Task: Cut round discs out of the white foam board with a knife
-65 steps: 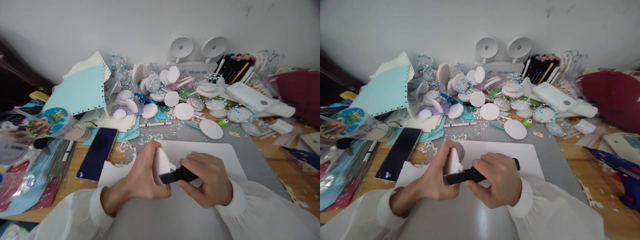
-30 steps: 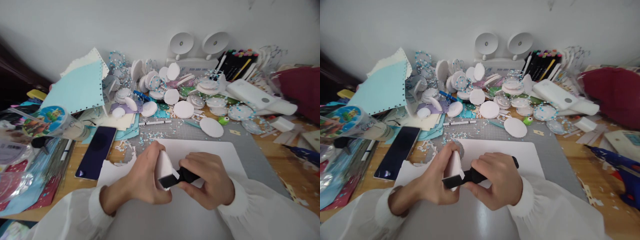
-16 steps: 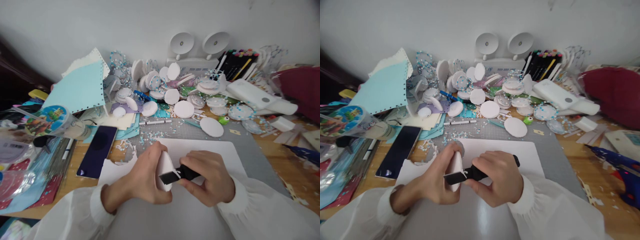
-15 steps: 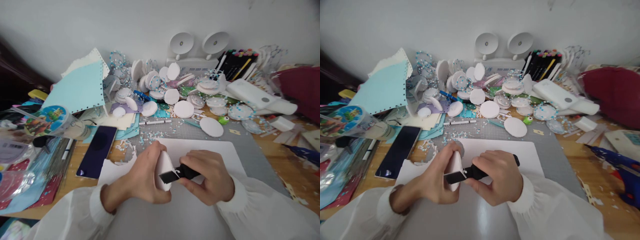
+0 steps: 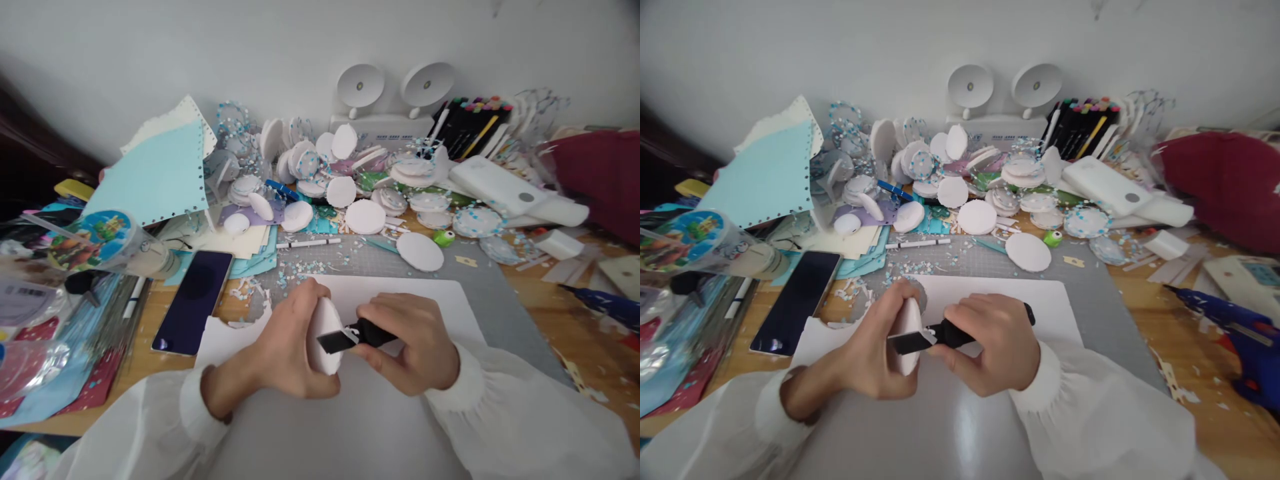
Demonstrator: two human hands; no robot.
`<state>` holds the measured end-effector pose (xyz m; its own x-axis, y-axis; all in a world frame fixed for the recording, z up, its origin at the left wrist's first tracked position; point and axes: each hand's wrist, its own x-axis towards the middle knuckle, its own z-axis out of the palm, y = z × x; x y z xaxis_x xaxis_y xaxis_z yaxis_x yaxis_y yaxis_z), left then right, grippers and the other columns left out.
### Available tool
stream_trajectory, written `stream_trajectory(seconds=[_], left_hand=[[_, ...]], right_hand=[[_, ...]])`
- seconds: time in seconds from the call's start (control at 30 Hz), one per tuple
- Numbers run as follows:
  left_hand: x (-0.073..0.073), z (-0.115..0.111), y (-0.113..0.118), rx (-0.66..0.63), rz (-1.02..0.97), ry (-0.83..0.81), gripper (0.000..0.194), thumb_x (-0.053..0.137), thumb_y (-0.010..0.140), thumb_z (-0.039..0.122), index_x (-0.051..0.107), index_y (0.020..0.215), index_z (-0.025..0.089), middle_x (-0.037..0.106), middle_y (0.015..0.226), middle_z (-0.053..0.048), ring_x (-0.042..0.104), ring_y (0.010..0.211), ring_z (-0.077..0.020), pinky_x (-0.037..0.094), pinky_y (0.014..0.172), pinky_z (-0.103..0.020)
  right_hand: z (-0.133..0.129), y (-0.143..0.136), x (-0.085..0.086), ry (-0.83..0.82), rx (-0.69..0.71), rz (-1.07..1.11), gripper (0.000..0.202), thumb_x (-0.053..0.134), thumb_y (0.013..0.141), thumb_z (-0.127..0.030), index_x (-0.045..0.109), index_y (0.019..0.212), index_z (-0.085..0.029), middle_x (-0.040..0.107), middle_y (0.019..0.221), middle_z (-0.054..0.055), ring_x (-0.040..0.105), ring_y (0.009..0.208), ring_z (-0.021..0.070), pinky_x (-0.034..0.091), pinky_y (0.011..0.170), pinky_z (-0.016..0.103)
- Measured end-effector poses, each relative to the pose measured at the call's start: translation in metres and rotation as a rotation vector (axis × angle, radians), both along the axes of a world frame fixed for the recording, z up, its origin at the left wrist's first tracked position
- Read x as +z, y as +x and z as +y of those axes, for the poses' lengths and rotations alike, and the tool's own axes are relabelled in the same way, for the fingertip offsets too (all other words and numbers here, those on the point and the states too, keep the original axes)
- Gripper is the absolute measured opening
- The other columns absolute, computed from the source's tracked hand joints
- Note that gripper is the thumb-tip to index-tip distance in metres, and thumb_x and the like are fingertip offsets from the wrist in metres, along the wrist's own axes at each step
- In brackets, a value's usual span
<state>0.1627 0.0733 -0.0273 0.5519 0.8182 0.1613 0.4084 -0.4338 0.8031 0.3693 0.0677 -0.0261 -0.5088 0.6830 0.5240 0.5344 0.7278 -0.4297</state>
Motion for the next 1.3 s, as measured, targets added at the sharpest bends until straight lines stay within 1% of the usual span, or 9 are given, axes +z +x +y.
stream_trajectory(seconds=[0.23,0.33,0.43,0.57,0.73,0.9,1.03,1.17,1.3], left_hand=[[0.003,-0.003,-0.006,-0.071,-0.133,0.000,0.059,0.062,0.048,0.018,0.035,0.100,0.024,0.038,0.089,0.000,0.038,0.074,-0.0150,0.034,0.065,-0.029],[-0.002,0.000,-0.006,-0.133,-0.349,-0.316,0.054,0.063,0.057,0.026,0.042,0.107,0.023,0.042,0.091,-0.002,0.041,0.075,-0.0159,0.037,0.065,-0.030],[-0.003,0.005,-0.002,-0.210,-0.683,-0.702,0.060,0.060,0.064,0.052,0.049,0.112,0.018,0.052,0.092,-0.008,0.050,0.074,-0.0197,0.043,0.068,-0.035],[0.005,0.008,0.003,-0.157,-0.841,-0.916,0.067,0.050,0.068,0.060,0.056,0.116,0.013,0.062,0.101,-0.016,0.059,0.085,-0.0288,0.045,0.082,-0.045],[0.007,0.009,0.000,-0.128,-0.892,-0.955,0.070,0.043,0.074,0.059,0.057,0.121,0.009,0.064,0.108,-0.020,0.063,0.085,-0.0292,0.048,0.071,-0.039],[0.001,0.008,-0.003,-0.187,-0.845,-1.010,0.065,0.059,0.071,0.051,0.049,0.127,0.019,0.062,0.115,-0.017,0.066,0.089,-0.0315,0.043,0.046,-0.025],[-0.001,0.005,-0.003,-0.105,-0.882,-0.939,0.062,0.071,0.070,0.040,0.046,0.124,0.025,0.057,0.126,-0.013,0.063,0.106,-0.0331,0.055,0.067,-0.034],[-0.005,0.006,-0.002,-0.006,-0.931,-0.754,0.067,0.081,0.063,0.044,0.049,0.118,0.024,0.054,0.132,-0.014,0.058,0.114,-0.0315,0.052,0.085,-0.040],[-0.009,0.008,-0.001,0.032,-0.936,-0.713,0.074,0.086,0.055,0.049,0.050,0.114,0.024,0.055,0.131,-0.012,0.057,0.116,-0.0304,0.050,0.090,-0.039]], right_hand=[[0.019,0.024,-0.015,0.022,-0.340,0.042,0.023,0.055,0.089,-0.040,0.061,0.085,-0.018,0.067,0.068,0.005,0.061,0.057,0.0174,0.041,0.052,0.027],[0.018,0.021,-0.015,-0.004,-0.374,0.046,0.025,0.052,0.090,-0.042,0.059,0.084,-0.019,0.065,0.066,0.003,0.059,0.054,0.0164,0.040,0.051,0.026],[0.016,0.017,-0.014,-0.011,-0.438,0.056,0.024,0.052,0.090,-0.043,0.057,0.082,-0.020,0.059,0.060,0.000,0.054,0.050,0.0143,0.037,0.049,0.025],[0.016,0.017,-0.015,0.006,-0.482,0.082,0.022,0.052,0.090,-0.040,0.056,0.082,-0.020,0.058,0.060,-0.002,0.051,0.048,0.0123,0.037,0.049,0.024],[0.016,0.018,-0.016,0.028,-0.473,0.071,0.020,0.052,0.090,-0.039,0.056,0.084,-0.020,0.060,0.062,-0.001,0.055,0.052,0.0133,0.038,0.051,0.024],[0.014,0.017,-0.017,0.059,-0.468,0.058,0.019,0.052,0.090,-0.038,0.056,0.086,-0.020,0.062,0.064,0.001,0.057,0.053,0.0148,0.039,0.051,0.025],[0.012,0.015,-0.017,0.080,-0.440,0.062,0.018,0.052,0.090,-0.037,0.056,0.086,-0.019,0.062,0.065,0.001,0.057,0.054,0.0149,0.040,0.052,0.026],[0.007,0.011,-0.015,0.115,-0.386,0.102,0.015,0.055,0.087,-0.034,0.056,0.084,-0.020,0.061,0.064,0.001,0.056,0.054,0.0145,0.041,0.052,0.026],[0.001,0.004,-0.010,0.199,-0.311,0.096,0.018,0.065,0.080,-0.035,0.054,0.079,-0.021,0.057,0.057,-0.001,0.054,0.050,0.0137,0.040,0.051,0.026]])
